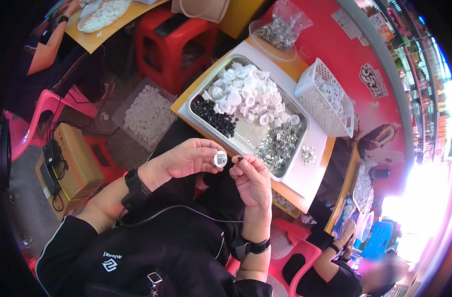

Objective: Manually assembling small white components into larger assemblies at a factory workstation.

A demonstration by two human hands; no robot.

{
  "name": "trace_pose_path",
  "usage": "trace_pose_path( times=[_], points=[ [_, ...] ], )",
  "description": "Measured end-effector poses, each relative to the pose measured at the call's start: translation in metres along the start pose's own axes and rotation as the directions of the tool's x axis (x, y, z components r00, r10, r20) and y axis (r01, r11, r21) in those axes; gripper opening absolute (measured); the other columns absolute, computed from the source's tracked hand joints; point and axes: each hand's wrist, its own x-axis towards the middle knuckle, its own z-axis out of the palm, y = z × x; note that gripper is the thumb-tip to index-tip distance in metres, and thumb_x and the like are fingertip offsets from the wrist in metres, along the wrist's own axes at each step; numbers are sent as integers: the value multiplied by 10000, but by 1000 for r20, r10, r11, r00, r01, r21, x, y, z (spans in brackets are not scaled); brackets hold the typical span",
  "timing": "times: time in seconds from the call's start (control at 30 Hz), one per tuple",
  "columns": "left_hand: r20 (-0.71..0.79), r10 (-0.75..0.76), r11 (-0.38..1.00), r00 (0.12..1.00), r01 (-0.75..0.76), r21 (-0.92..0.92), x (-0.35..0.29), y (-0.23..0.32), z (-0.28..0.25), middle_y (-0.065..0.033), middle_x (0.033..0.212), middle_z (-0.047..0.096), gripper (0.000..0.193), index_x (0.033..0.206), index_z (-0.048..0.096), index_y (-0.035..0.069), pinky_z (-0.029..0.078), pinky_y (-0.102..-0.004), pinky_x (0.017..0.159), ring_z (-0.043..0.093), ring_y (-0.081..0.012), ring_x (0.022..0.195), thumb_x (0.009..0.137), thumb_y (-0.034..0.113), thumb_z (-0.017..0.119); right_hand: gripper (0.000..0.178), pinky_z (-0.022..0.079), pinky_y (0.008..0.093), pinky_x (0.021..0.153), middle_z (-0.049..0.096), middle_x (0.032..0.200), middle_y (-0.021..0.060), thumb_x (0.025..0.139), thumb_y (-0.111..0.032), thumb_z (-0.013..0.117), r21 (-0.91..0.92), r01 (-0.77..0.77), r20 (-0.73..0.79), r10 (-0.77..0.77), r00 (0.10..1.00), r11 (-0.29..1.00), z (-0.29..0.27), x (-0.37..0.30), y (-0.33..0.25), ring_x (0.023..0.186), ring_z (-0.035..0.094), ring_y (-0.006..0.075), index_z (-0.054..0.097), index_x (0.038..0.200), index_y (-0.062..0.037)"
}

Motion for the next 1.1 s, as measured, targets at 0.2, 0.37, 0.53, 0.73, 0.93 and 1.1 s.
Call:
trace_pose_path(
  times=[0.2, 0.37, 0.53, 0.73, 0.93, 1.1],
  points=[
    [3, -86, 996, 996, 86, 26, 0, -7, 2, -108, 969, 669, 259, 1116, 586, -32, 587, -290, 759, 688, -188, 864, 947, 164, 584, 118, 461, 251, 769, 657, 940, 83, 842, 18, 679, -383, 130, -97, -180, 979, 914, -5, -14, 7, 813, 575, 113, 680, 955, -17],
    [-5, -101, 994, 995, 101, 33, -1, -7, 1, -117, 945, 677, 282, 1114, 601, -45, 589, -286, 756, 692, -180, 831, 944, 180, 590, 96, 441, 217, 756, 627, 908, 37, 809, 19, 706, -766, 284, 71, -362, 929, 577, 16, -19, 2, 802, 559, 95, 694, 904, 15],
    [-12, -112, 993, 994, 112, 40, -1, -9, 0, -121, 929, 682, 291, 1114, 612, -52, 588, -284, 756, 693, -171, 797, 943, 182, 593, 128, 428, 232, 635, 611, 879, 31, 786, 11, 722, -933, 298, 206, -381, 901, 202, 25, -20, 1, 678, 491, 84, 696, 906, -27],
    [1, -119, 992, 993, 119, 50, -2, -8, 2, -110, 915, 683, 277, 1104, 621, -45, 582, -270, 736, 690, -160, 781, 943, 179, 594, 124, 430, 232, 615, 607, 867, 32, 778, 6, 731, -949, 284, 220, -363, 905, 135, 28, -19, 2, 668, 505, 91, 696, 890, -33],
    [5, -125, 989, 992, 124, 81, -1, -10, 0, -91, 902, 681, 261, 1082, 638, -35, 569, -249, 706, 676, -140, 749, 938, 181, 606, 120, 441, 238, 617, 607, 864, 38, 781, 0, 729, -956, 277, 225, -357, 906, 100, 28, -18, 5, 685, 532, 105, 697, 891, -34],
    [9, -112, 990, 994, 111, 84, -1, -12, -4, -84, 894, 680, 245, 1066, 651, -34, 562, -249, 703, 668, -129, 756, 935, 170, 613, 118, 458, 248, 628, 610, 863, 44, 779, 3, 727, -955, 293, 259, -365, 894, 41, 30, -18, 5, 702, 558, 124, 696, 888, -32]
  ],
)
